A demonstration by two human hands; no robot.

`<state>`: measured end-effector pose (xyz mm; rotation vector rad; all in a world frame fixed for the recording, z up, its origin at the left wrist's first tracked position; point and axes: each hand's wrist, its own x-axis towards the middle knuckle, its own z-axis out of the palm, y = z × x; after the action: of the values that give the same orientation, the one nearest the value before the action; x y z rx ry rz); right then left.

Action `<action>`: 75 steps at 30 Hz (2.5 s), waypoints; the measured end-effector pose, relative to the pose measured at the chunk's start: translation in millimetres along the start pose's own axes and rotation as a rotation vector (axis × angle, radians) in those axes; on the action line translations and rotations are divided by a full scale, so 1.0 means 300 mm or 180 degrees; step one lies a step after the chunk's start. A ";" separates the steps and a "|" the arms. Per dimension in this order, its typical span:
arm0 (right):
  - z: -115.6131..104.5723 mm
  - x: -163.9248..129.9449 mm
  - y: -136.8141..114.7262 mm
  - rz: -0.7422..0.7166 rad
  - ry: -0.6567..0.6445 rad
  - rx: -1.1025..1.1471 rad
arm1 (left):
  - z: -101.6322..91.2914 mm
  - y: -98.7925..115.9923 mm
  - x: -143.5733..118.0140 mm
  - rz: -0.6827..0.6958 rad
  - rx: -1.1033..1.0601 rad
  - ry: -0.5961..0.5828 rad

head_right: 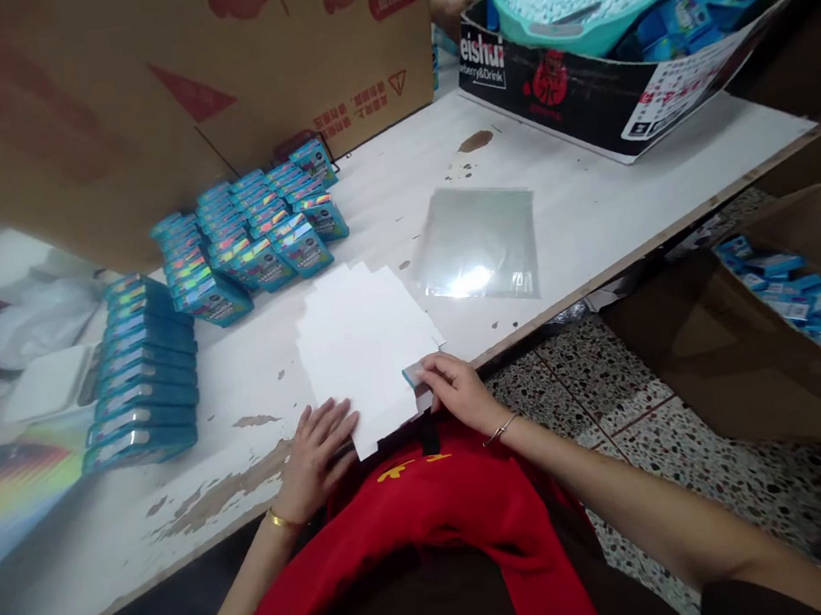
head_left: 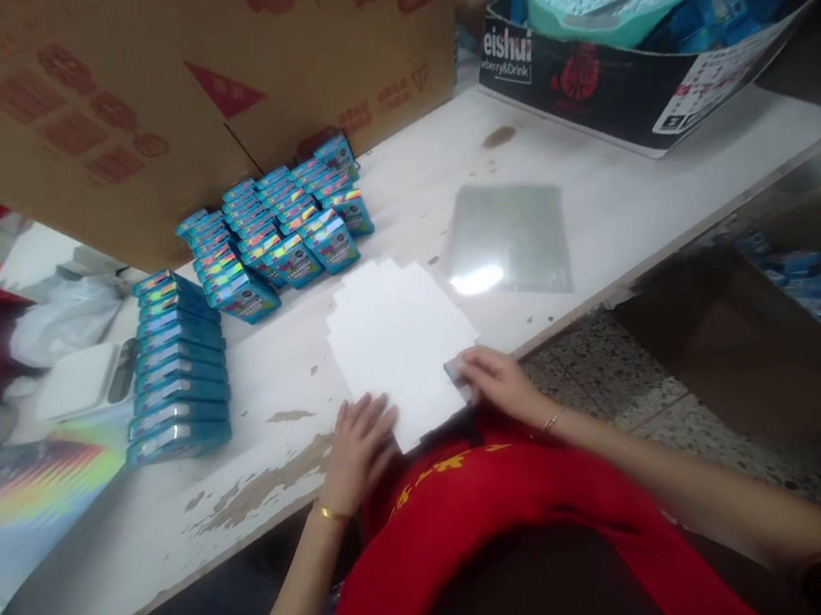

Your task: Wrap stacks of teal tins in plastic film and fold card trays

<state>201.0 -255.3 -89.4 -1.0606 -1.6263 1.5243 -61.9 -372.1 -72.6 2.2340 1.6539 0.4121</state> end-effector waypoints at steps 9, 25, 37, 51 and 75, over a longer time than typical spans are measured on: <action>0.024 -0.008 -0.020 0.0086 0.0152 0.0212 | 0.052 0.051 0.014 -0.0978 -0.1670 0.1173; 0.021 0.044 -0.004 -0.2090 -0.0397 -0.2293 | -0.105 0.140 0.217 -0.0436 0.0624 -0.0322; -0.038 0.014 0.046 -0.2514 -0.0908 -0.2904 | -0.096 0.122 0.218 0.0620 0.0799 -0.0561; 0.069 0.026 0.057 -0.2476 -0.0396 -0.2648 | -0.096 0.153 0.312 -0.1307 0.0680 -0.0463; 0.104 0.050 0.041 -0.2451 -0.0732 -0.3028 | 0.135 0.192 0.138 -0.1228 -0.1393 0.0820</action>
<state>168.0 -256.3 -105.8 -0.5214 -2.6034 0.3327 16.6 -351.7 -83.1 1.5574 1.8500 0.8859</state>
